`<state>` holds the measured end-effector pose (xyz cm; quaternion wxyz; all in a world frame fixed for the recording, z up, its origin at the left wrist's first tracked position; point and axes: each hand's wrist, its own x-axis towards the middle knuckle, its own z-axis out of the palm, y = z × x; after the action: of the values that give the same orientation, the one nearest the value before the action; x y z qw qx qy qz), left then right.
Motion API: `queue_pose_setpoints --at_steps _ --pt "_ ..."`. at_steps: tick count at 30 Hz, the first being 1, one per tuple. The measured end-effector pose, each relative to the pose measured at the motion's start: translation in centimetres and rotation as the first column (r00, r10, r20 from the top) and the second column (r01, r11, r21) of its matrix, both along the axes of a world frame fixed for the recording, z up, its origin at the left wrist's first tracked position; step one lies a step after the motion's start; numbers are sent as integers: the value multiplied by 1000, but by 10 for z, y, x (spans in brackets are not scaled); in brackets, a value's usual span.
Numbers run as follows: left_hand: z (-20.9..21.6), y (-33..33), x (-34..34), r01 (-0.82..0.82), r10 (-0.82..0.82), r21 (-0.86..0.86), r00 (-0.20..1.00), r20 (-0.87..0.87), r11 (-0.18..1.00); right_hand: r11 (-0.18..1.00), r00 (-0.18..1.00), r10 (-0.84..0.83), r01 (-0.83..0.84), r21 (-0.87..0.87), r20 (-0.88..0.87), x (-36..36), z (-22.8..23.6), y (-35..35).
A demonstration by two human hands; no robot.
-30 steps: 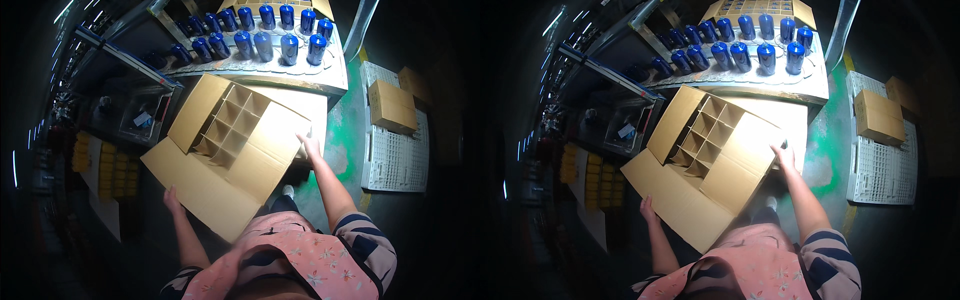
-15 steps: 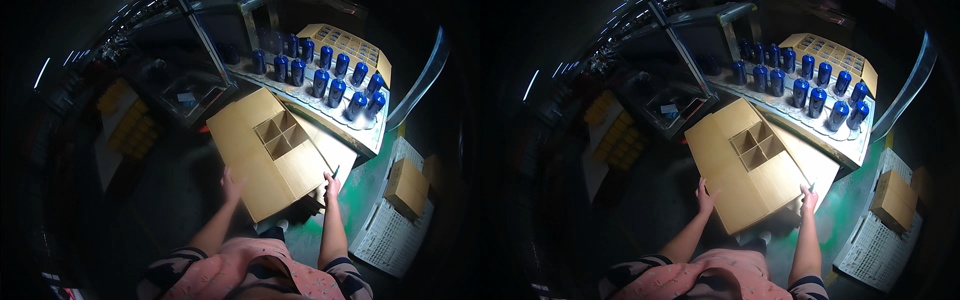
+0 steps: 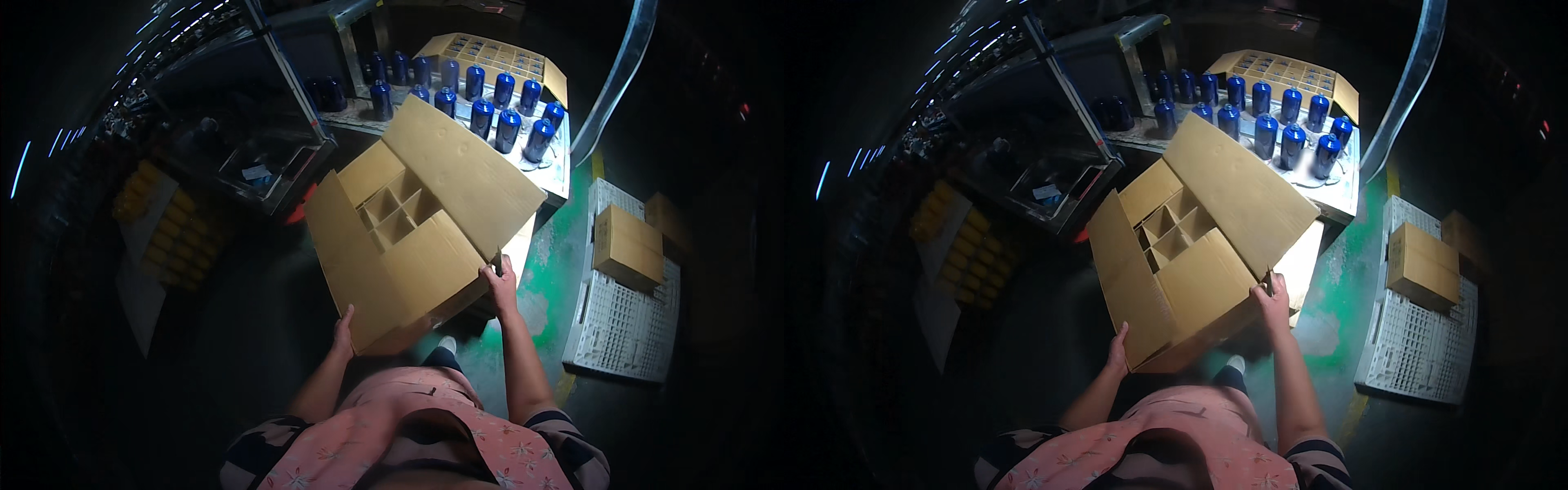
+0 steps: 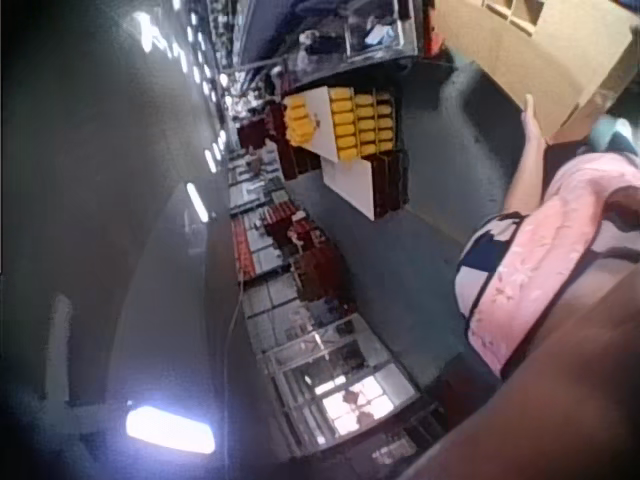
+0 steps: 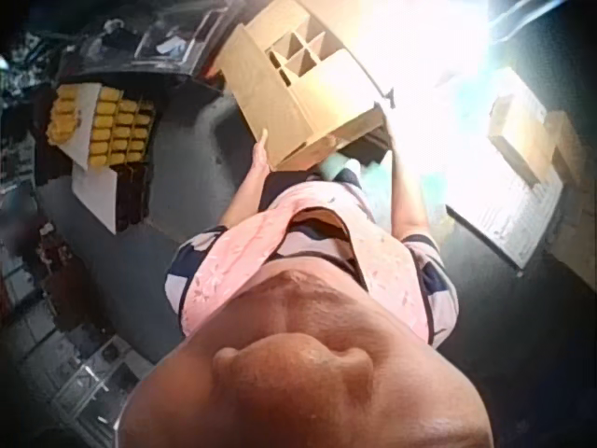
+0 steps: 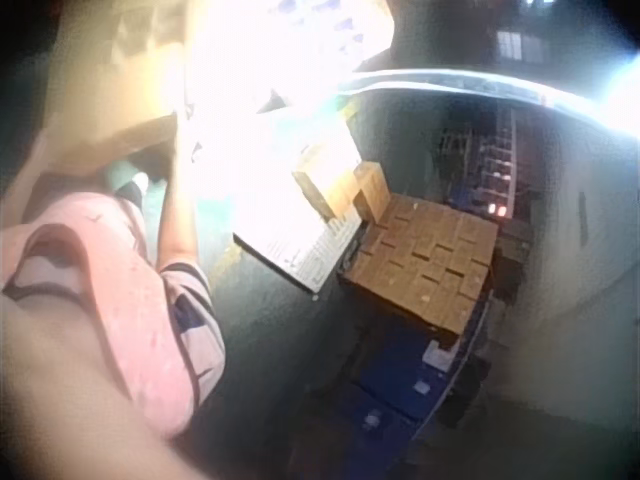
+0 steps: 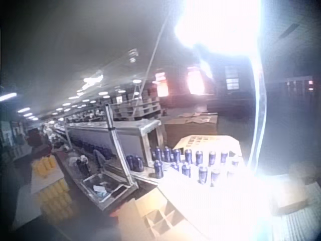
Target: The person places blue cans from a conveyor belt into a cardboard box with internal dividers. After filling the box, they close the flaps and carry the sealed box to a stack of other boxes. They then return to the conveyor and repeat the process with a new box.
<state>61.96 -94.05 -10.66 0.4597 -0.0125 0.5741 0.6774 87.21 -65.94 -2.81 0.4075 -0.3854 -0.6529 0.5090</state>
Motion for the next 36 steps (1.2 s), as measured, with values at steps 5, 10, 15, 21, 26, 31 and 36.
queue_pose_setpoints --at_steps 5,10,15,21,26,31,36 --pt "5 -51 -29 38 -36 -34 999 37 999 992 994 80 -72 104 -75 8 43 -93" --pt "28 -82 17 192 -195 77 980 29 978 967 968 110 -156 200 224 114 81 -166" --pt "62 -110 83 398 -399 73 917 2 914 974 996 71 -58 -221 52 234 76 -219" --pt "71 -94 248 492 -468 40 848 -248 870 820 975 -55 -78 -566 -214 376 15 -220" --pt "78 -80 375 435 -422 -48 832 -360 899 860 947 -9 -157 -486 -321 489 -7 -199" --pt "118 -36 445 544 -562 -203 650 -512 814 892 974 -125 27 -451 -189 580 -17 -198" --pt "139 46 484 684 -668 -286 390 -634 671 917 966 -231 177 -357 -114 645 -44 -201"
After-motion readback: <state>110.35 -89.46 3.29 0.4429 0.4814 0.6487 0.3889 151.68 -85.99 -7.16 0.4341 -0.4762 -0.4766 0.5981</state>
